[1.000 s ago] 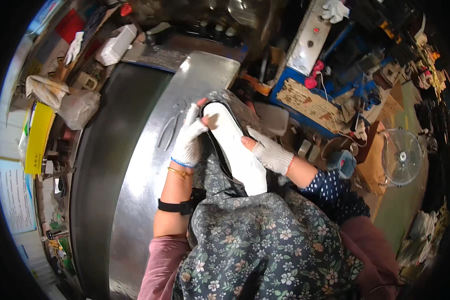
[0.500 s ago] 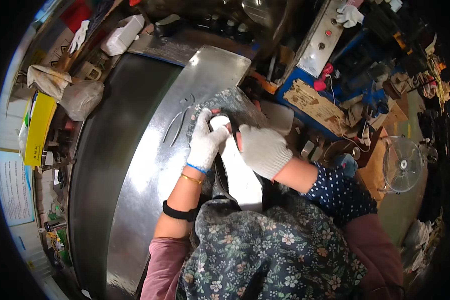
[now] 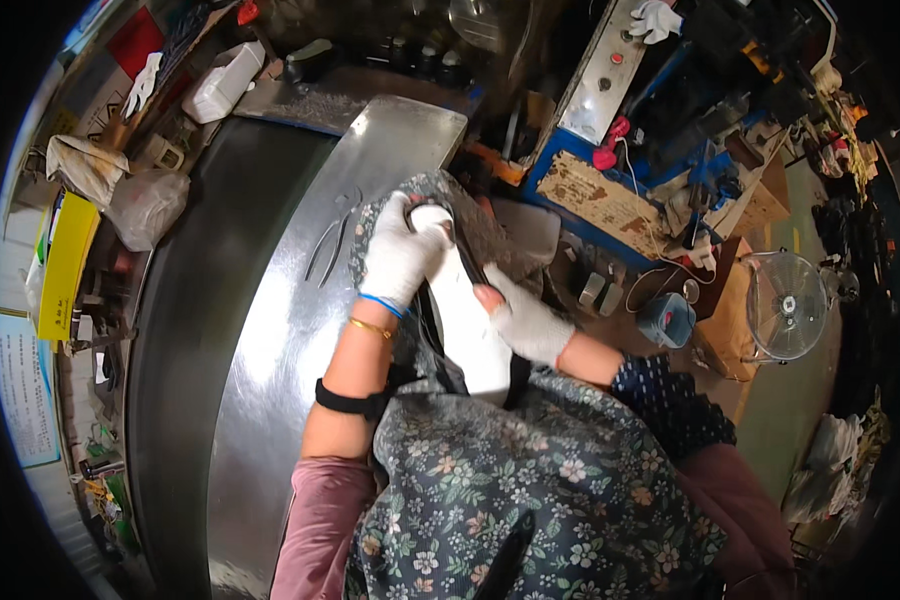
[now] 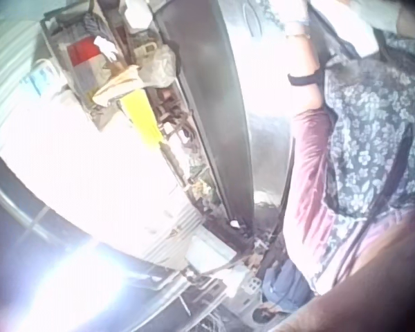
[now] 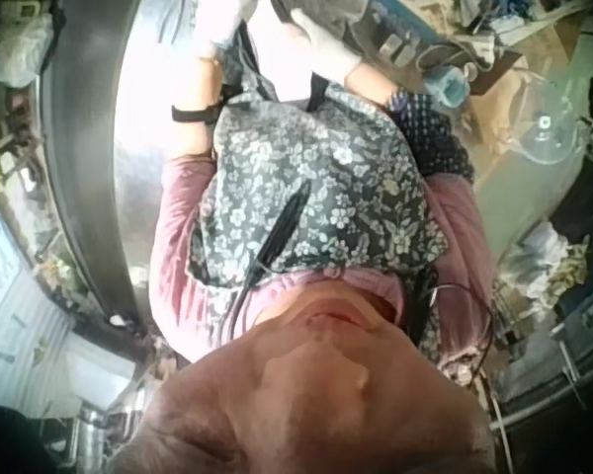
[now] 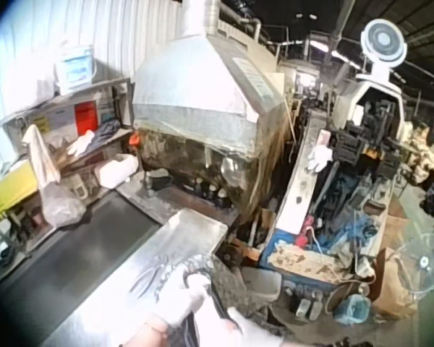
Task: The worker is hand-lasting shoes by pulling the upper material over the last with pliers and then placing them on a conveyor belt leading through a heating machine.
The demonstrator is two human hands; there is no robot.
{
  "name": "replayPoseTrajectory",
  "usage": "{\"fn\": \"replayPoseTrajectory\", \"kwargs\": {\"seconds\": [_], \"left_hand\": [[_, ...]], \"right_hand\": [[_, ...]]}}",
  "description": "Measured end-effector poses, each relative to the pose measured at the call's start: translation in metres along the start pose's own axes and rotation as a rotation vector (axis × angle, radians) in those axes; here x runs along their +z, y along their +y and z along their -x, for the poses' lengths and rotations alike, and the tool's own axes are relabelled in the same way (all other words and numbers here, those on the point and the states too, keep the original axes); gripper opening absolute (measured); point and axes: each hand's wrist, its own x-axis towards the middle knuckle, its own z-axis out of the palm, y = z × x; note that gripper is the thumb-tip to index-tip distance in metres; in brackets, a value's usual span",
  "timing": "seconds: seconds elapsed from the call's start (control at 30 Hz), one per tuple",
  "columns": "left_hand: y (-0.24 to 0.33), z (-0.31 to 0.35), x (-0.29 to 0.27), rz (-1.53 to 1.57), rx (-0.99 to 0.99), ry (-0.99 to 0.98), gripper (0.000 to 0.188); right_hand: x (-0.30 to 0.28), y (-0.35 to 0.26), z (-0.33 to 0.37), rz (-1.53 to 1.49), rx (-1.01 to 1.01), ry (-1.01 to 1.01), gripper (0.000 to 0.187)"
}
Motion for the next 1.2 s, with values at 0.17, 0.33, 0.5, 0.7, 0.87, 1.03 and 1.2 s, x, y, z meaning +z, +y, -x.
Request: {"fn": "replayPoseTrajectory", "kwargs": {"seconds": [0.17, 0.33, 0.5, 0.7, 0.87, 1.03, 1.2], "left_hand": [[-0.074, 0.021, 0.008, 0.847, -0.069, 0.179, 0.049], [0.002, 0.056, -0.010, -0.889, 0.008, 0.346, 0.042], [-0.034, 0.075, -0.021, -0.565, 0.019, 0.191, 0.051], [-0.064, 0.093, 0.031, -0.125, 0.289, 0.592, 0.035], [-0.056, 0.052, 0.011, 0.230, 0.162, 0.451, 0.044], [-0.012, 0.002, -0.018, 0.845, -0.152, -0.176, 0.052], [-0.026, 0.004, -0.012, 0.374, 0.107, -0.008, 0.047]], "right_hand": [[0.014, 0.018, -0.038, 0.115, -0.143, 0.164, 0.064], [0.031, -0.025, -0.029, 0.315, -0.070, 0.138, 0.061], [0.032, 0.011, -0.035, 0.197, -0.265, 0.212, 0.063], [0.032, 0.011, -0.028, 0.230, -0.428, 0.298, 0.061], [0.020, 0.035, -0.026, 0.149, -0.420, 0.234, 0.064], [0.009, 0.020, -0.016, 0.205, -0.357, 0.058, 0.065], [-0.039, -0.001, -0.058, 0.124, -0.139, -0.061, 0.063]]}}
